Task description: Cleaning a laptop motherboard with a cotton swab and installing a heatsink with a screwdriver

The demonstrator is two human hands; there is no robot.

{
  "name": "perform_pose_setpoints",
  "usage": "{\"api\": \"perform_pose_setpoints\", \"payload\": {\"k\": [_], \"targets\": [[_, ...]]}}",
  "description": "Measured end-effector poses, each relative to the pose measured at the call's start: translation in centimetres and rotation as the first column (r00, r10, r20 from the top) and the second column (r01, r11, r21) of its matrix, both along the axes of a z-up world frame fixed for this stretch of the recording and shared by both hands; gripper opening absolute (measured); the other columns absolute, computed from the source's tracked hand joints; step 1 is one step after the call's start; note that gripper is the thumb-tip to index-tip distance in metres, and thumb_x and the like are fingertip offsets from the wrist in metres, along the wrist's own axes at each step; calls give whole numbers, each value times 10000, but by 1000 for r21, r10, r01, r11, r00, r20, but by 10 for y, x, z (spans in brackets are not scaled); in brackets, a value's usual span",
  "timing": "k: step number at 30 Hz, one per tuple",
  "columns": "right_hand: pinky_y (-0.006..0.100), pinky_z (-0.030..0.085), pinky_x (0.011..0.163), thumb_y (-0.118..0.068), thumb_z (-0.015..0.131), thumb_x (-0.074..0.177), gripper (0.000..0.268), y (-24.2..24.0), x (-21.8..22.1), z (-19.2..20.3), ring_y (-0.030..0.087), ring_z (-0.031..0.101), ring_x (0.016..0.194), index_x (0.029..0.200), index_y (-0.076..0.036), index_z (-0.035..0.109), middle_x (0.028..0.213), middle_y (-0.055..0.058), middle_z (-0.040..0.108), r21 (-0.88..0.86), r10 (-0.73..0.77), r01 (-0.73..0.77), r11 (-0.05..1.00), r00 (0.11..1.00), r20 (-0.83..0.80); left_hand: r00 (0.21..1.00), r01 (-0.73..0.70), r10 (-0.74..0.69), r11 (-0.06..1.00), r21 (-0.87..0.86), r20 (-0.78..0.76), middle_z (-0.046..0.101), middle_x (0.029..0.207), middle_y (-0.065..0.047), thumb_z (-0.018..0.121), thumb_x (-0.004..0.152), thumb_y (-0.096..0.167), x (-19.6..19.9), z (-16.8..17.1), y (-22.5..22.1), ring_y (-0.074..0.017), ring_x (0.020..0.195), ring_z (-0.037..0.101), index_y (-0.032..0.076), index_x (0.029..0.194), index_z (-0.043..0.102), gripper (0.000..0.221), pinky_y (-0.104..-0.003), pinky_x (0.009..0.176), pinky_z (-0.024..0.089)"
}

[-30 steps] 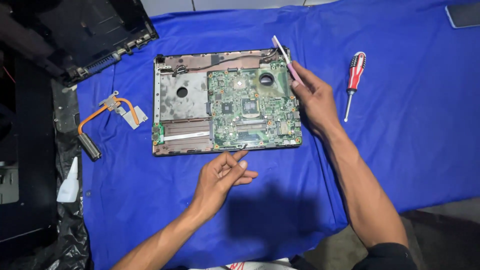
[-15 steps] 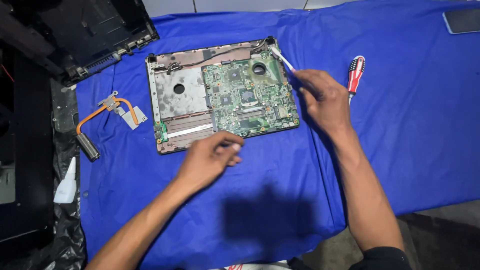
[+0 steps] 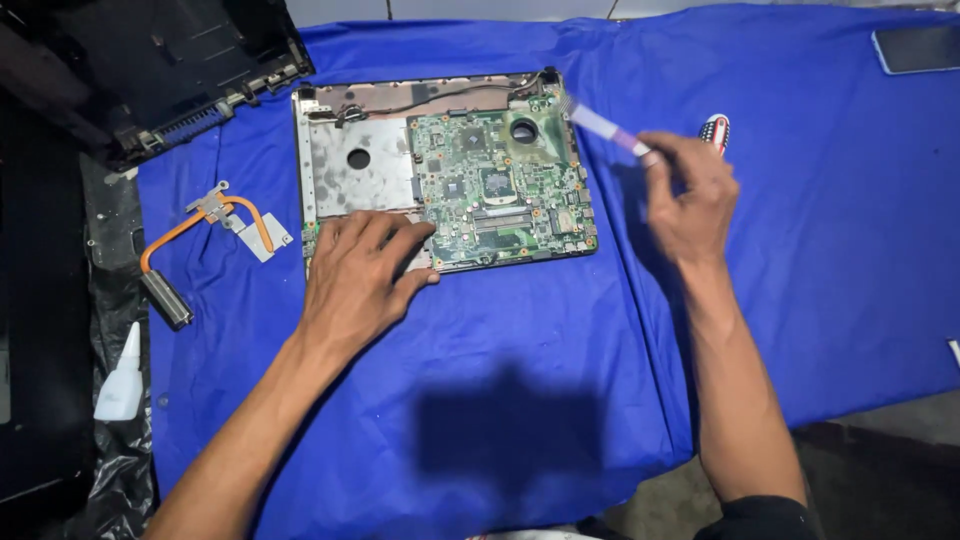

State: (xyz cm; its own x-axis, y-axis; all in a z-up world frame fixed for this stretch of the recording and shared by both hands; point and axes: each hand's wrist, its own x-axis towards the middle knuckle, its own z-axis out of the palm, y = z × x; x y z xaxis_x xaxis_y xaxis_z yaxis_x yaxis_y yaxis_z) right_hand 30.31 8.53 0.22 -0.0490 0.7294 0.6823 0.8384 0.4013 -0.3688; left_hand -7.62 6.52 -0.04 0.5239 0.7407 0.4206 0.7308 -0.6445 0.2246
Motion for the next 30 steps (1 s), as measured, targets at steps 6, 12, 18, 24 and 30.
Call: {"api": "perform_pose_setpoints", "payload": {"k": [6, 12, 18, 24, 30], "targets": [[402, 515, 711, -145, 900, 991, 186, 8, 12, -28, 331, 671, 733, 878, -119, 755, 763, 89, 663, -12, -37, 38, 999, 996, 82, 999, 1, -11, 981, 195, 52, 657, 1150, -47, 752, 901, 407, -2, -27, -3, -281, 1135, 611, 213, 1317, 678, 464, -446, 971, 450], [363, 534, 759, -178, 929, 947, 118, -2, 5, -6, 293, 684, 809, 974, -147, 818, 890, 69, 675, -84, 64, -62, 995, 998, 28, 996, -3, -12, 987, 162, 94, 657, 1170, -28, 749, 901, 408, -2, -30, -1, -279, 1157, 603, 228, 1332, 682, 472, -452, 998, 432], [429, 531, 882, -159, 797, 1035, 61, -4, 3, 6, 357, 625, 914, 1093, -141, 806, 952, 110, 675, -119, 105, -89, 989, 985, 137, 993, 5, -25, 985, 174, 113, 663, 1145, -32, 765, 899, 389, -2, -24, -2, -277, 1130, 617, 211, 1304, 699, 447, -446, 981, 443], [419, 500, 919, -142, 816, 916, 69, 2, 19, -13, 330, 597, 929, 958, -183, 781, 891, 72, 639, -125, 66, -53, 991, 992, 105, 995, 0, -17, 984, 177, 99, 662, 1149, -19, 764, 895, 408, -4, -30, 0, -268, 1144, 607, 231, 1310, 702, 455, -442, 987, 434], [406, 509, 850, -169, 785, 858, 66, 6, 10, -20, 316, 587, 841, 823, -177, 729, 785, 66, 626, -80, 92, -87, 993, 993, 70, 991, 0, -21, 987, 160, 136, 667, 1135, -24, 754, 908, 401, -4, -29, -1, -278, 1135, 613, 229, 1303, 707, 433, -447, 994, 424]]}}
